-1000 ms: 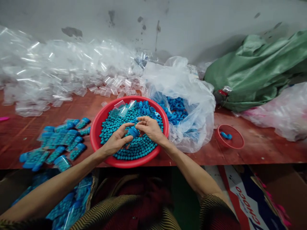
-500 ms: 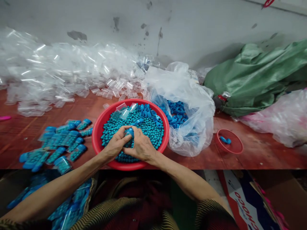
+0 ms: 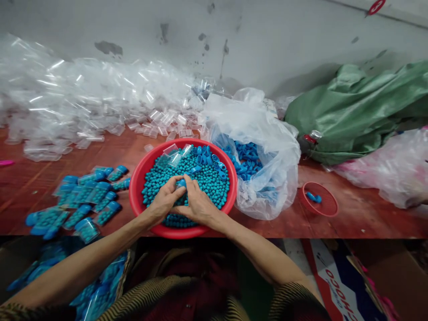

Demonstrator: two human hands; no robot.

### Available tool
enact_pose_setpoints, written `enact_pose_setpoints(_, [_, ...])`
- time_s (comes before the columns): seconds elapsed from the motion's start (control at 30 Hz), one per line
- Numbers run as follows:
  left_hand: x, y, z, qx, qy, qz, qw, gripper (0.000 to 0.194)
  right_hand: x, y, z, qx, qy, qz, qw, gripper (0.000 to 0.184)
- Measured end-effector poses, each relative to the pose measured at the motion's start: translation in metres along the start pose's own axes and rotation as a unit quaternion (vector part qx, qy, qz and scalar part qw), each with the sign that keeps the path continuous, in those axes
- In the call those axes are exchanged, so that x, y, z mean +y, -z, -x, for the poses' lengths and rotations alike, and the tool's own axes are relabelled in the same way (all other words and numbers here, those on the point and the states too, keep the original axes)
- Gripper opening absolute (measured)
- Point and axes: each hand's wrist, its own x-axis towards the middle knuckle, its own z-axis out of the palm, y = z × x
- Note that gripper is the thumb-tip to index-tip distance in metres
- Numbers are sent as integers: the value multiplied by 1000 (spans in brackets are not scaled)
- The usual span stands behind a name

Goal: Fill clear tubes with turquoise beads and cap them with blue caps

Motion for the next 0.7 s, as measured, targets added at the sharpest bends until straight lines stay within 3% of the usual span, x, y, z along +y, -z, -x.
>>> enact_pose_setpoints(0.1, [10,22,4,-14,-43,-94,995,33,2,16,-1,-94,-16,-65,993,96])
enact_pose_setpoints(0.23, [25,79,11,99,-82,-198,972,36,9,34,-7,-111,-3,-9,994,66])
enact_pose_setpoints(0.3, [25,113,12,173,-75,-282,941,37,13,37,-14,-118,3,51,992,47])
enact_pose_setpoints(0.4, [19,148,11,248,-27,-443,861,41,15,36,-31,-100,7,127,987,32])
enact_pose_setpoints(0.47, [17,152,8,273,-41,-527,804,43,12,33,-45,-77,11,176,981,28])
enact_pose_setpoints(0.53, [18,142,1,258,-77,-585,765,41,9,30,-59,-66,11,228,971,27])
enact_pose_setpoints(0.7, [28,93,-38,123,-86,-647,748,39,3,27,-71,-79,0,326,942,30])
